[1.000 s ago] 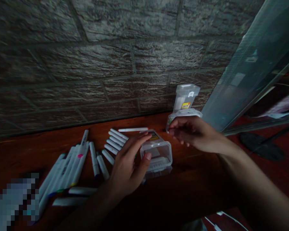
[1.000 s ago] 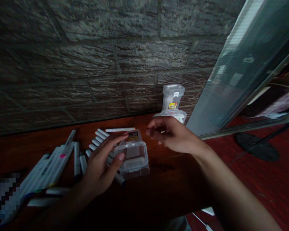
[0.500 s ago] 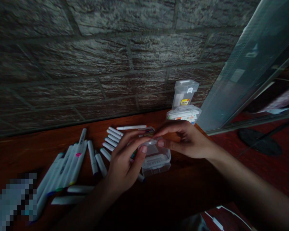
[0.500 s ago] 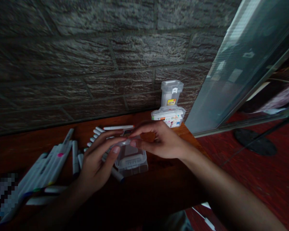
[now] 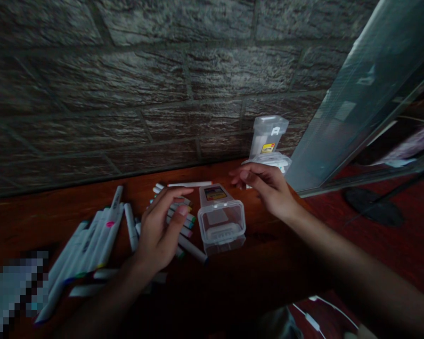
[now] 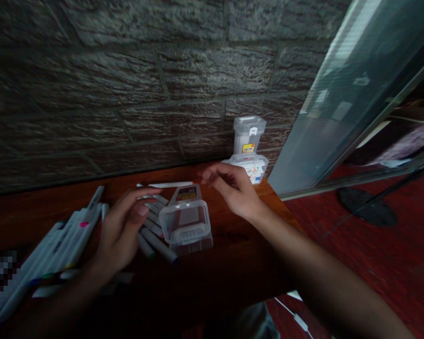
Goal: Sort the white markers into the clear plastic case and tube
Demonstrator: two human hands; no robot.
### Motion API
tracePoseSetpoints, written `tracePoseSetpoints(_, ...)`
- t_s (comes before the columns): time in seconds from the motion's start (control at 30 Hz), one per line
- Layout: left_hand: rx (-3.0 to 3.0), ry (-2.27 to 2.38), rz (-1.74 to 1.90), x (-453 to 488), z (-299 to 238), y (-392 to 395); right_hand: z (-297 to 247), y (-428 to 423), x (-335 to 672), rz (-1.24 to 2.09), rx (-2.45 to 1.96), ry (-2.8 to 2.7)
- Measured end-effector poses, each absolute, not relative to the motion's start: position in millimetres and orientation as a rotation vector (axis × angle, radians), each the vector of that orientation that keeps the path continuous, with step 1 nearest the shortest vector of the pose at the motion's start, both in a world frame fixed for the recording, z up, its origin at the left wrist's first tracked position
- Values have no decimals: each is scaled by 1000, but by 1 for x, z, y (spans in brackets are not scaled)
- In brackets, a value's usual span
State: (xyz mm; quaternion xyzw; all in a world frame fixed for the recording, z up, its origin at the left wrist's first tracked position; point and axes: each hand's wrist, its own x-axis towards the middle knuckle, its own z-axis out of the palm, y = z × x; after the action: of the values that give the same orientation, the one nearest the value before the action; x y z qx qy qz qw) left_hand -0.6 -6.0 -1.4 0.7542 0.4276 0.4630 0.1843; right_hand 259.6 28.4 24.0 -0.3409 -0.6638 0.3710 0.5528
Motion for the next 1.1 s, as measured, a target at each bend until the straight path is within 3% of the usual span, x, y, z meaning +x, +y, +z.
tracePoseSetpoints(1.1, 2099, 1325, 1216, -1, -9, -1, 12, 35, 259, 959, -873, -1568)
